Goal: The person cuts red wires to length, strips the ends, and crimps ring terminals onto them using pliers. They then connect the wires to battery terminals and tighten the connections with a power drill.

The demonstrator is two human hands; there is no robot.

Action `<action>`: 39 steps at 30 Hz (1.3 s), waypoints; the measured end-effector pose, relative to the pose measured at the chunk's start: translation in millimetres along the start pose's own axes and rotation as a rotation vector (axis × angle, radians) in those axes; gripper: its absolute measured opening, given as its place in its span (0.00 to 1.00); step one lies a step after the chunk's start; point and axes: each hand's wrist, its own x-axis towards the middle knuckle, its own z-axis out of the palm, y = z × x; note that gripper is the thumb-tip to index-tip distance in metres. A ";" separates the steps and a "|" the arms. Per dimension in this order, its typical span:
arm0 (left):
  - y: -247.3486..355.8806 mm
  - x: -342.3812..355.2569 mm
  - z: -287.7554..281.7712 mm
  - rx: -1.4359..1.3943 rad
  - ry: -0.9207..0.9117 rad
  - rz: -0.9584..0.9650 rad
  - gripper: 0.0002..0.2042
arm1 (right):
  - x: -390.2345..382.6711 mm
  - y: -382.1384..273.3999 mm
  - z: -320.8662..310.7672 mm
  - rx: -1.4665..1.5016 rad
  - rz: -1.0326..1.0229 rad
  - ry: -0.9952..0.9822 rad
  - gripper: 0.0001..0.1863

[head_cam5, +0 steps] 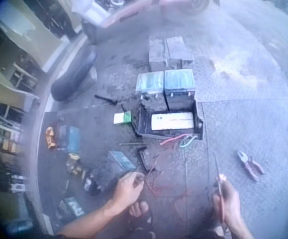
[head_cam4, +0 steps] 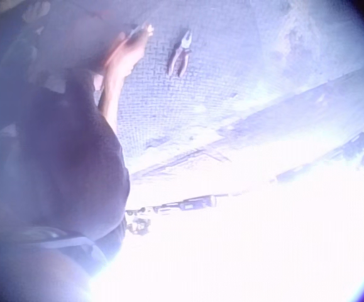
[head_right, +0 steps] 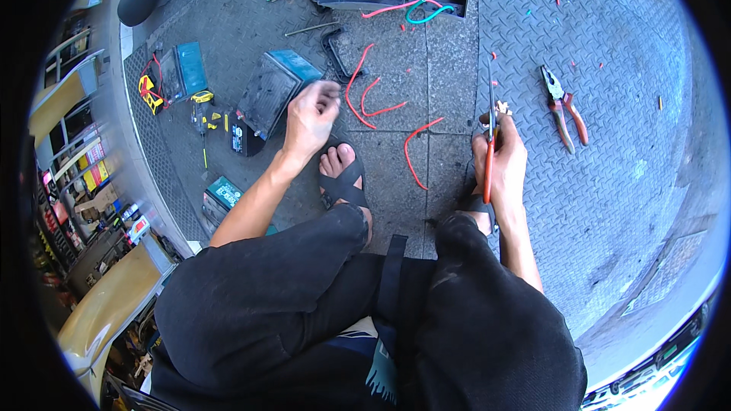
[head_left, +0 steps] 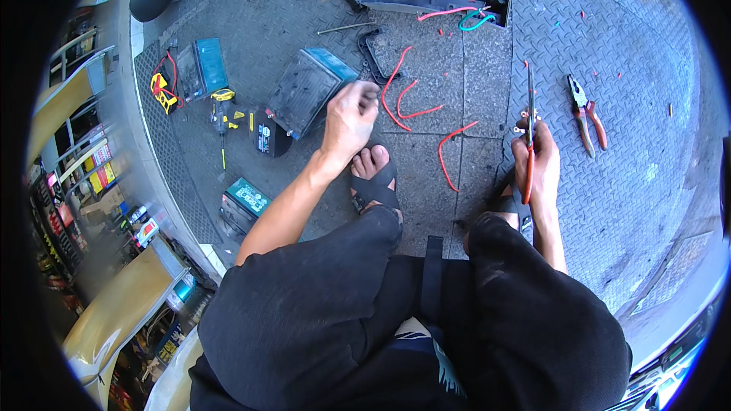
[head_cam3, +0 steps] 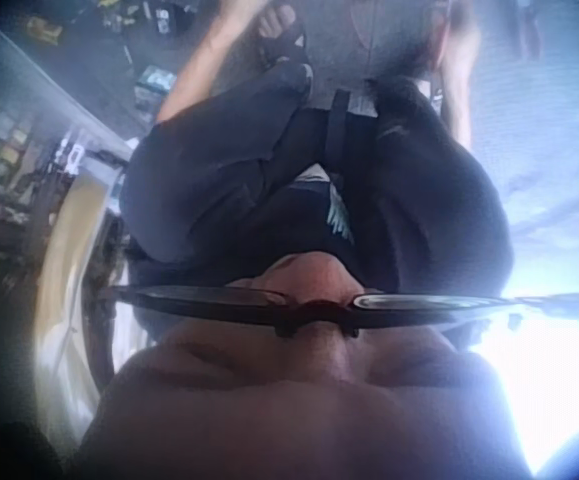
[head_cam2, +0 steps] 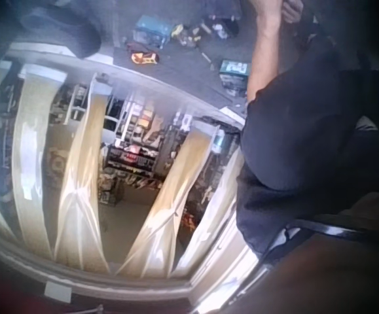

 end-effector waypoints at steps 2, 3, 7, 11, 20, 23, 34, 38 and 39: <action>-2.5 -3.6 2.4 0.087 -0.116 0.220 0.12 | -0.5 -1.6 0.0 -0.048 -0.032 0.022 0.22; -4.0 -3.8 3.4 0.162 -0.197 0.379 0.12 | -1.5 -3.2 -1.2 -0.105 -0.022 -0.003 0.26; -9.5 1.3 13.9 0.283 -0.360 0.612 0.10 | -4.6 -11.5 -2.1 -0.103 -0.009 -0.063 0.27; -13.2 7.2 10.7 0.391 -0.411 0.687 0.09 | -8.3 -16.1 0.5 -0.200 -0.065 -0.071 0.23; 41.4 12.8 -3.0 -0.122 -0.052 0.634 0.10 | -10.1 -24.1 -8.7 0.248 0.087 0.156 0.10; 79.1 1.8 -2.0 -0.574 0.066 0.257 0.05 | -1.6 -28.1 -27.3 0.457 0.008 0.258 0.11; 146.7 -10.8 -9.3 -1.032 -0.206 -0.058 0.09 | -21.0 -75.5 -23.4 -0.111 -0.530 -0.179 0.26; 152.5 -12.8 -10.2 -0.965 -0.256 -0.032 0.10 | -26.6 -82.3 -12.4 -0.159 -0.525 -0.215 0.26; 154.0 -13.3 -10.4 -0.965 -0.252 -0.045 0.10 | -26.7 -81.6 -12.2 -0.176 -0.524 -0.220 0.26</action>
